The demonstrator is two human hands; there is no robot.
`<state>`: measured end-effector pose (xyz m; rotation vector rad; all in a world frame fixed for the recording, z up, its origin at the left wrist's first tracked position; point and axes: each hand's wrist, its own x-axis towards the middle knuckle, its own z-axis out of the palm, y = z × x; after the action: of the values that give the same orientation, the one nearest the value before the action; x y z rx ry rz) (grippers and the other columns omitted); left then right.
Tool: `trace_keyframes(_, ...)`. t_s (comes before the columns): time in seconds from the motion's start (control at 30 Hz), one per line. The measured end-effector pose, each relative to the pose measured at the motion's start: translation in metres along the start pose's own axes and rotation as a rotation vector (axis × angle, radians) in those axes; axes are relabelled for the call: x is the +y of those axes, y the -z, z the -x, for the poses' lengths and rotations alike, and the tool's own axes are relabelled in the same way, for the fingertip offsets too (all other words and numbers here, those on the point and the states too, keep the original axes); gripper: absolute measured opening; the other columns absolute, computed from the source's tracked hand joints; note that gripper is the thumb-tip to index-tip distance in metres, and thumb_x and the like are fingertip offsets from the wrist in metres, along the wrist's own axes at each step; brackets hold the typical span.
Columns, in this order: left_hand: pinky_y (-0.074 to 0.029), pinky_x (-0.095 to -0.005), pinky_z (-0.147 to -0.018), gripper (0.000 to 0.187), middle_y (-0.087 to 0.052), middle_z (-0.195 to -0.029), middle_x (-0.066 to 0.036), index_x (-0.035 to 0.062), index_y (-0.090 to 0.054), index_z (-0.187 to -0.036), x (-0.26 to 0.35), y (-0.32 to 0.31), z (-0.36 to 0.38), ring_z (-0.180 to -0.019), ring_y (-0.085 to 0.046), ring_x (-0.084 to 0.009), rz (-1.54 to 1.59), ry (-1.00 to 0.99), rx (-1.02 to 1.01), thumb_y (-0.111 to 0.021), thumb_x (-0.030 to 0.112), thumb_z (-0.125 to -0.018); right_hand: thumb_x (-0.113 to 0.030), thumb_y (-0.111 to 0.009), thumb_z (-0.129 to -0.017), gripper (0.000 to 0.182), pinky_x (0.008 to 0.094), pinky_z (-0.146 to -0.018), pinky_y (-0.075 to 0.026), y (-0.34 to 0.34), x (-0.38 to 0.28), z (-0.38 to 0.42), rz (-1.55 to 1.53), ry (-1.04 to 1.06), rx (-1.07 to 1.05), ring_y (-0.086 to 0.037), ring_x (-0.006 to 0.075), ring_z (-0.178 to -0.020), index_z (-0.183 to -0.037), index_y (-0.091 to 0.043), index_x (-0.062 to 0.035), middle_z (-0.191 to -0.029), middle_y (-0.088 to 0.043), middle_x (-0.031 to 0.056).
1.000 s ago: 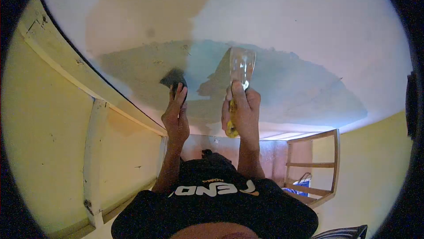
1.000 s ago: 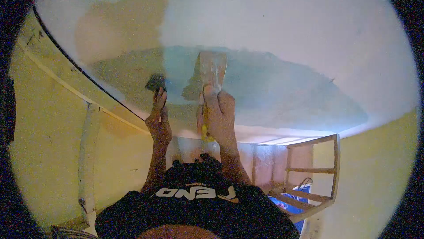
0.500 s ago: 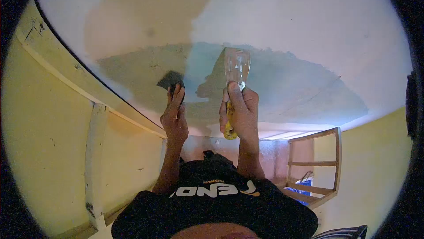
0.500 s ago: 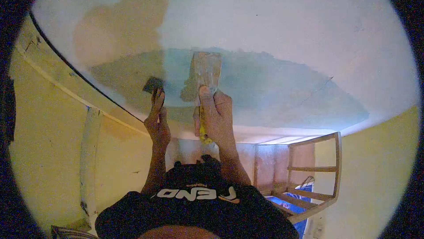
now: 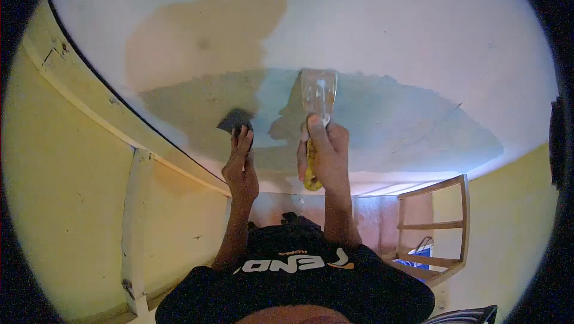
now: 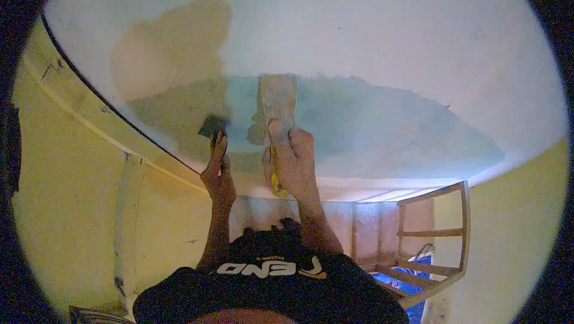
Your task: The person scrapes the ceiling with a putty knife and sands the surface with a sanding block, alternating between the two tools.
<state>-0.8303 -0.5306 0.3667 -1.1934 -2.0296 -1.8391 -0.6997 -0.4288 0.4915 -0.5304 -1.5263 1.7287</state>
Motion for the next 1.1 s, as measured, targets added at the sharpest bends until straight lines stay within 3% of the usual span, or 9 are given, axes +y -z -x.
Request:
trace_keyframes(0.4,-0.037,-0.0421,-0.115,0.043,-0.057,-0.146,-0.018,0.0044,-0.058,-0.141,0.001,-0.001,0.003,-0.145,-0.042,-0.0356,0.057,0.042,-0.001,-0.051,-0.004,-0.099,-0.036,-0.047,-0.109,0.043,0.0292,-0.031,-0.039,-0.002,0.004,0.000,0.048,0.029,0.006,-0.047,0.0141,-0.032,-0.079,-0.052,-0.0052,-0.049,-0.050,0.0060)
trace_keyframes(0.9,-0.034,-0.0435,-0.118,0.045,-0.057,-0.146,-0.017,0.0049,-0.060,-0.140,0.002,0.004,0.000,-0.143,-0.045,-0.0337,0.085,0.006,0.025,-0.050,-0.007,-0.098,-0.035,-0.046,-0.109,0.041,0.0288,-0.031,-0.037,-0.007,0.000,-0.001,-0.014,0.036,-0.027,-0.047,0.0151,-0.031,-0.081,-0.052,-0.0059,-0.047,-0.050,0.0067)
trace_keyframes(1.0,-0.034,-0.0435,-0.118,0.045,-0.058,-0.145,-0.017,0.0048,-0.060,-0.140,-0.002,0.001,0.002,-0.144,-0.044,-0.0336,0.074,0.093,0.011,-0.049,-0.007,-0.098,-0.035,-0.047,-0.109,0.042,0.0287,-0.031,-0.037,-0.007,0.003,-0.002,-0.006,0.041,-0.022,-0.048,0.0156,-0.031,-0.080,-0.052,-0.0054,-0.047,-0.050,0.0070)
trace_keyframes(1.1,-0.035,-0.0432,-0.117,0.045,-0.057,-0.146,-0.017,0.0051,-0.060,-0.140,-0.002,0.001,0.002,-0.145,-0.043,-0.0329,0.084,0.023,0.010,-0.050,-0.007,-0.098,-0.036,-0.048,-0.109,0.043,0.0286,-0.031,-0.037,-0.007,0.002,-0.001,0.033,0.046,-0.006,-0.048,0.0160,-0.031,-0.079,-0.052,-0.0048,-0.047,-0.051,0.0072)
